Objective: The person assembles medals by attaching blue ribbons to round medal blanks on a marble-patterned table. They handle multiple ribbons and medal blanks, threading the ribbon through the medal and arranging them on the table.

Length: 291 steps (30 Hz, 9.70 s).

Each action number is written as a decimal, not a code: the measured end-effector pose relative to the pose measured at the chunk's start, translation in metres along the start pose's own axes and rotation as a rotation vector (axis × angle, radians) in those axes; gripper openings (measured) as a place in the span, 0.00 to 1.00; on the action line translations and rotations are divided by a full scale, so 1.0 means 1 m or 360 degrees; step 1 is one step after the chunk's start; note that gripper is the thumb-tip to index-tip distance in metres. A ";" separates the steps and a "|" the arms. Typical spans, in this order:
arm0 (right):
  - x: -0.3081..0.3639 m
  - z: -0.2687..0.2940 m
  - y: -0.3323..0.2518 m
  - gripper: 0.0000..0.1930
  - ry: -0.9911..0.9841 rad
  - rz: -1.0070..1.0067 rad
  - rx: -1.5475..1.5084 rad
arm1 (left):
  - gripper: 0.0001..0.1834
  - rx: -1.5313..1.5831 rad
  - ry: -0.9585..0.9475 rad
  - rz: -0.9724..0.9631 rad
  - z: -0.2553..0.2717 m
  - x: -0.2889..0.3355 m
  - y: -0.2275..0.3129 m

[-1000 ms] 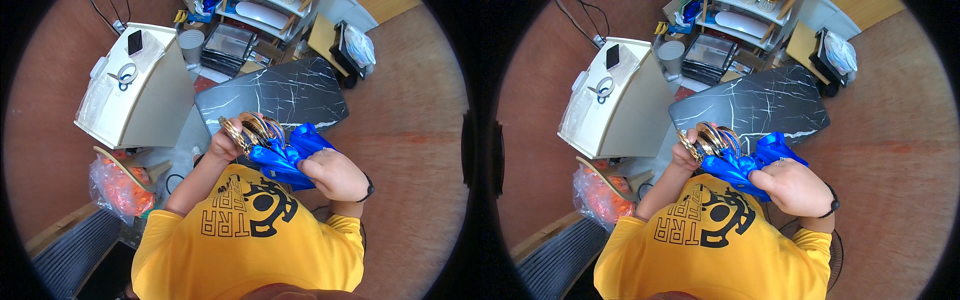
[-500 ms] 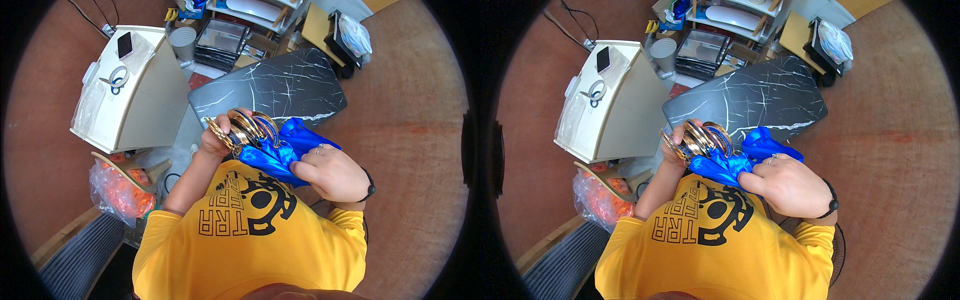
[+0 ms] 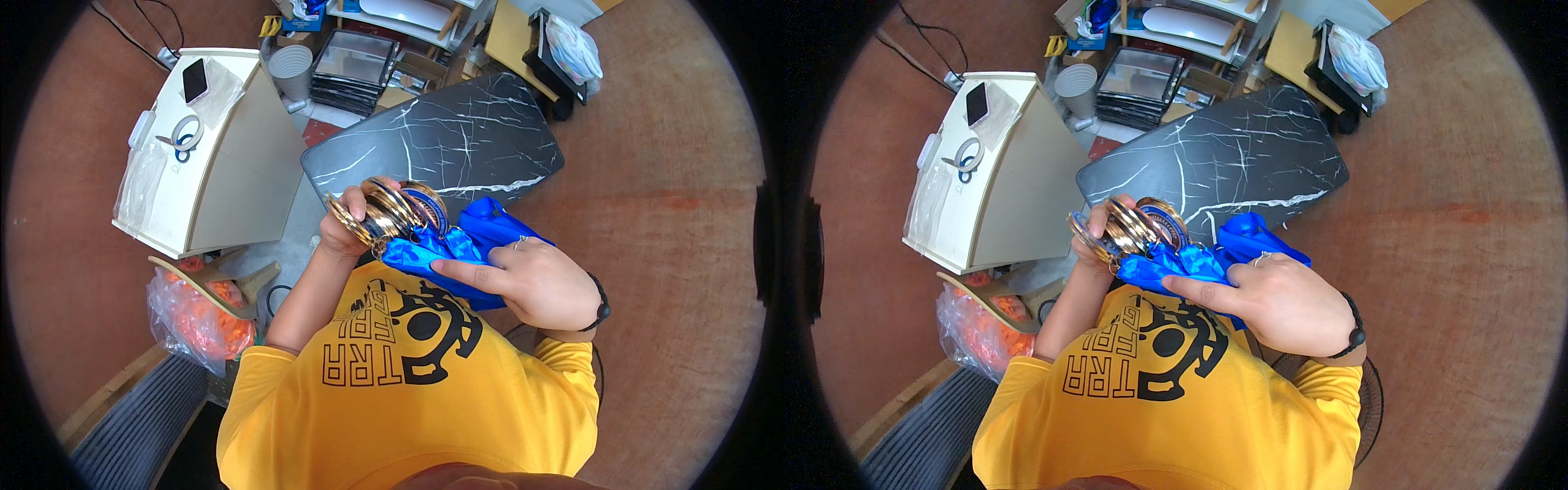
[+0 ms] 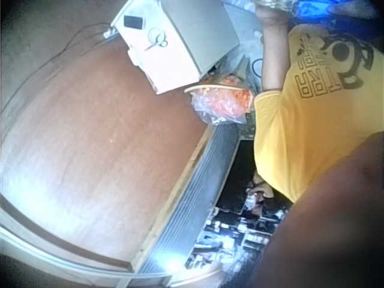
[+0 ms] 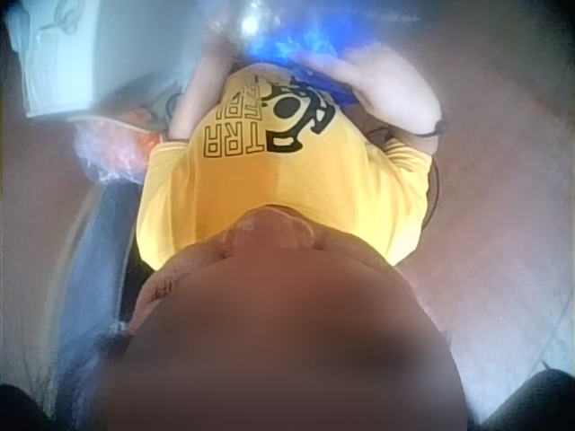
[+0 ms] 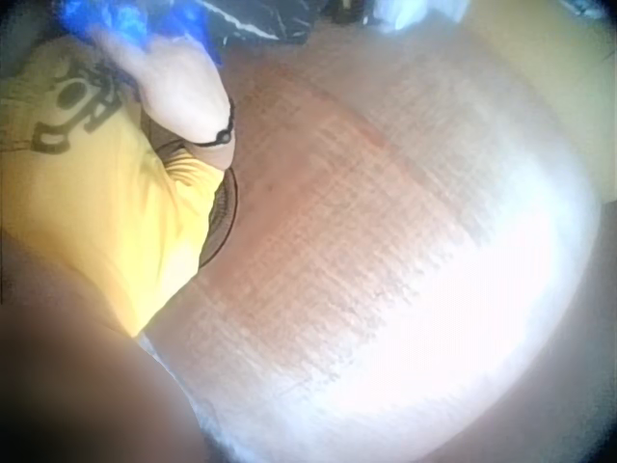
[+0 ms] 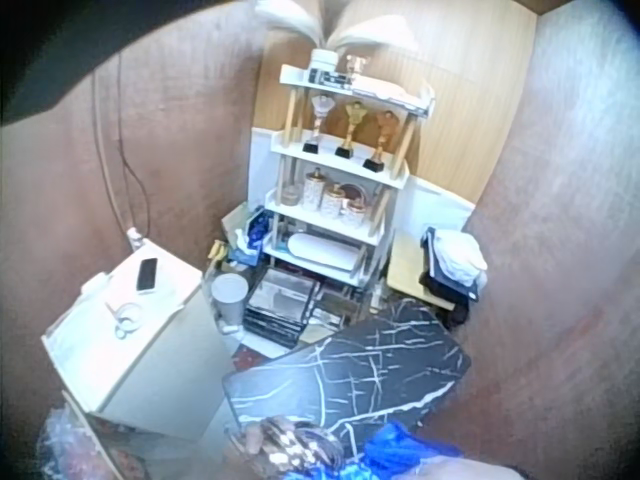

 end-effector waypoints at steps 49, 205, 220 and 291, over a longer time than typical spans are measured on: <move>-0.129 -0.166 0.094 0.10 -0.0203 -0.0172 -0.0168 | 0.35 -0.0052 0.2023 0.0122 0.097 0.125 0.043; -0.679 -0.225 -0.172 0.25 0.0397 0.1022 -0.0122 | 0.25 -0.1317 0.2567 -0.1220 -0.003 0.231 0.469; -0.631 -0.196 -0.199 0.23 0.0649 0.1334 -0.0625 | 0.34 -0.0607 0.2678 -0.1052 0.034 0.224 0.490; -0.637 -0.178 -0.137 0.23 -0.1049 0.0010 -0.2528 | 0.30 -0.3006 0.3405 -0.1047 0.043 0.216 0.484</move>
Point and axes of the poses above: each hand's wrist, its own x-axis away from the middle knuckle, its own z-axis out of the back of the hand, y = z × x, the point moved 5 cm from there along -x, towards the middle knuckle, and after that the axes turned 8 degrees about y, right-handed, at the moved point
